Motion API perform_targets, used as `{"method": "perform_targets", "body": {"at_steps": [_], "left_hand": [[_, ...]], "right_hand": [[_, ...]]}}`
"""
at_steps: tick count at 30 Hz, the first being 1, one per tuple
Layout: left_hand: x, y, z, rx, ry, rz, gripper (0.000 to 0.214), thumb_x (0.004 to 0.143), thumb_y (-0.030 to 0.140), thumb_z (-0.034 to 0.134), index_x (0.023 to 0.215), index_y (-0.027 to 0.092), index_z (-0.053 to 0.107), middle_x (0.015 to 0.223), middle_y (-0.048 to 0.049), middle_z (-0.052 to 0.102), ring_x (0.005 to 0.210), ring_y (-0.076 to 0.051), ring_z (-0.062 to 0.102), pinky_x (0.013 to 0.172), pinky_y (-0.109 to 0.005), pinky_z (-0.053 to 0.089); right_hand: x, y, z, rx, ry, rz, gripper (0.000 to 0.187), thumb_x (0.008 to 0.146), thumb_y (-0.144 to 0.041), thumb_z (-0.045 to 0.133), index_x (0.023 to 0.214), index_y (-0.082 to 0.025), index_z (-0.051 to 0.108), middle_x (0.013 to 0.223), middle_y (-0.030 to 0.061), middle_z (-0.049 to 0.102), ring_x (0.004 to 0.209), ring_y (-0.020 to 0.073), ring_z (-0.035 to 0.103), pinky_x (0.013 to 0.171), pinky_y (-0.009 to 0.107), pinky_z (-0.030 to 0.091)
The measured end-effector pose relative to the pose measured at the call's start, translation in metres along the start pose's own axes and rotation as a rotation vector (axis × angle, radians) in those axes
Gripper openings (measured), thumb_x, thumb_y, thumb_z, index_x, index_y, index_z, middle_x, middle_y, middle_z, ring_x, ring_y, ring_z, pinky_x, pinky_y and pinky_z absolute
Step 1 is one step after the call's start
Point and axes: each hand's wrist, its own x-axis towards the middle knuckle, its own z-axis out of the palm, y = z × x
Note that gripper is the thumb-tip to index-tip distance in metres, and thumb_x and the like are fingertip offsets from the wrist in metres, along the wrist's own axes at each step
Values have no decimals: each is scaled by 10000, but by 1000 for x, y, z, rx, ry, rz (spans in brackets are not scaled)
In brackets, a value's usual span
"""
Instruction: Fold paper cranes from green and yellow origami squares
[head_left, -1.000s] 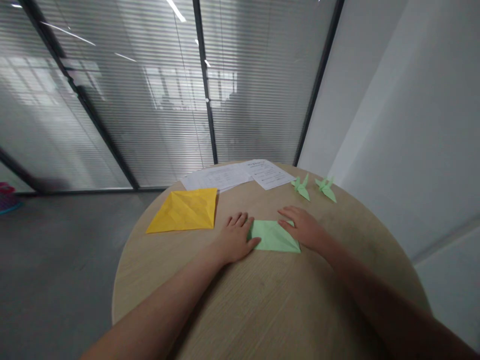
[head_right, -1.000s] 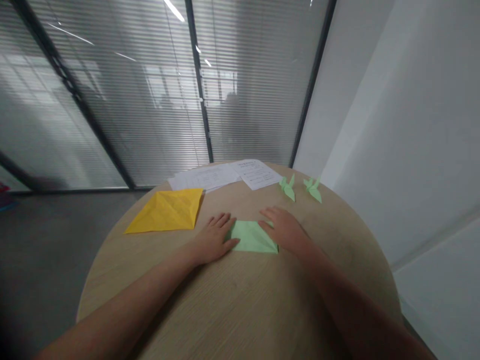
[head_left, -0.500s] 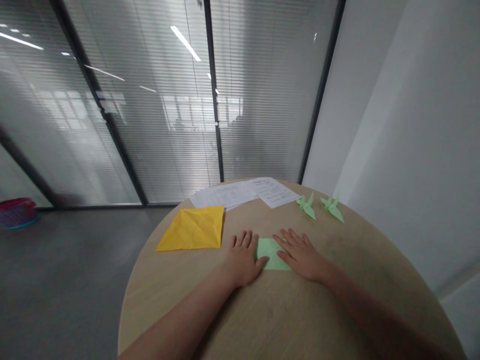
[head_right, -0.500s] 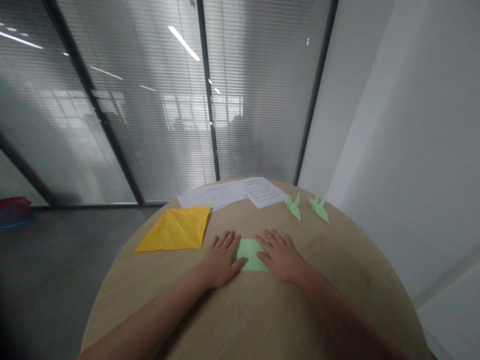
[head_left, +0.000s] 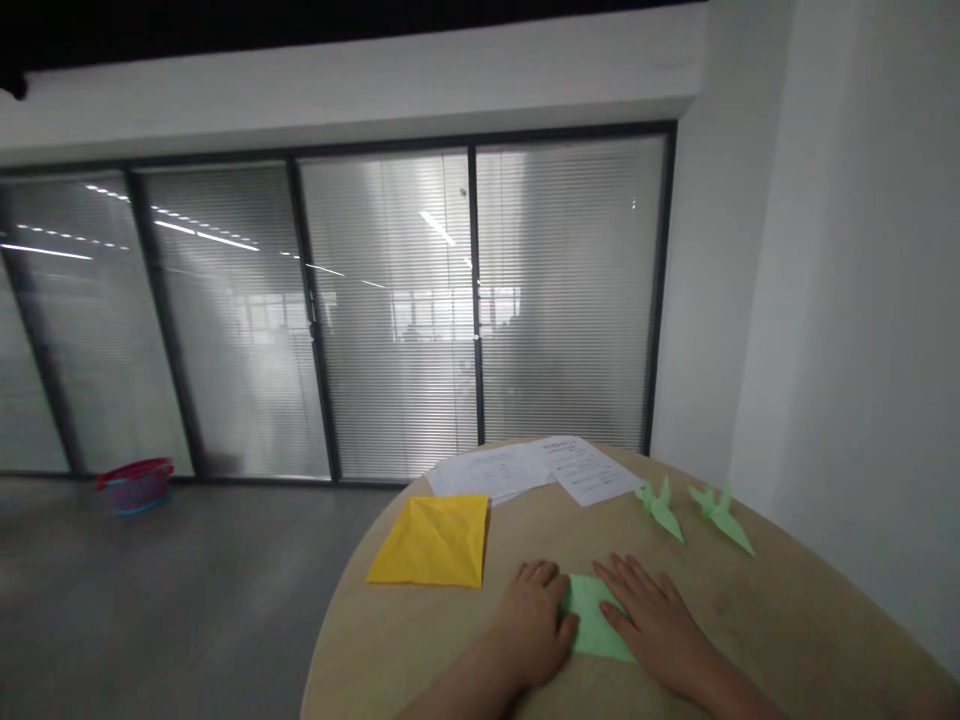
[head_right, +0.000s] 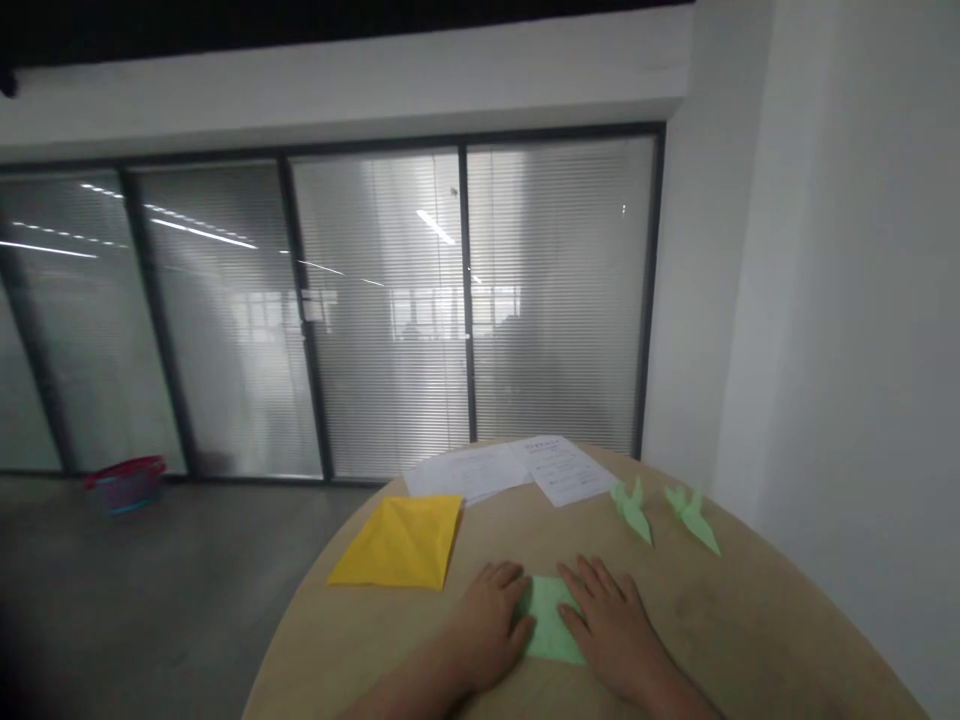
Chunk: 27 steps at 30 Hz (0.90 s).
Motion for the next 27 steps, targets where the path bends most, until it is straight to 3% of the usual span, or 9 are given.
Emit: {"method": "perform_targets", "body": {"at_steps": [5,9,12,17,20,27], "left_hand": [[0,-1,3,6,41,10,504,909,418,550,1328,160,659,1437,-168,613,1324,-334,539,1194,-472,378],[0,-2,4,23,36,12,502,902,431,542,1283,134,679,1417,-183,621,1308,-345,551,1182,-476,389],[4,0,-1,59,12,29,515,893,453,542,1284,147,679,1392,-177,640,1270,-354,578,1144,-495,425],[21,8,-14,151,-106,-16,576,908,541,499,1246,124,706,1270,-237,692,1178,-401,635,1027,-555,503],[30,12,-13,174,-138,-74,519,897,493,517,1215,138,724,1194,-235,717,1129,-400,656,965,-548,536],[23,6,-5,130,-60,-45,509,905,453,525,1302,165,662,1245,-202,690,1173,-381,619,1003,-537,511]], "right_hand": [[10,13,16,44,74,44,588,1033,-536,316,1573,-358,463,1651,24,413,1566,313,323,1257,633,220],[20,25,25,69,167,86,630,1018,-489,279,1528,-234,548,1591,82,510,1523,306,409,1247,529,318],[24,31,30,61,195,68,627,994,-492,320,1434,-181,641,1530,122,574,1477,326,471,1232,516,347],[23,39,42,61,320,-21,533,959,-480,432,1271,-171,734,1408,164,667,1369,356,580,1177,527,423],[24,46,51,87,355,-21,515,947,-490,441,1216,-188,760,1377,158,688,1344,361,602,1170,528,439],[21,56,58,130,371,-58,496,934,-508,483,1197,-195,764,1366,167,691,1326,377,606,1180,558,428]]}}
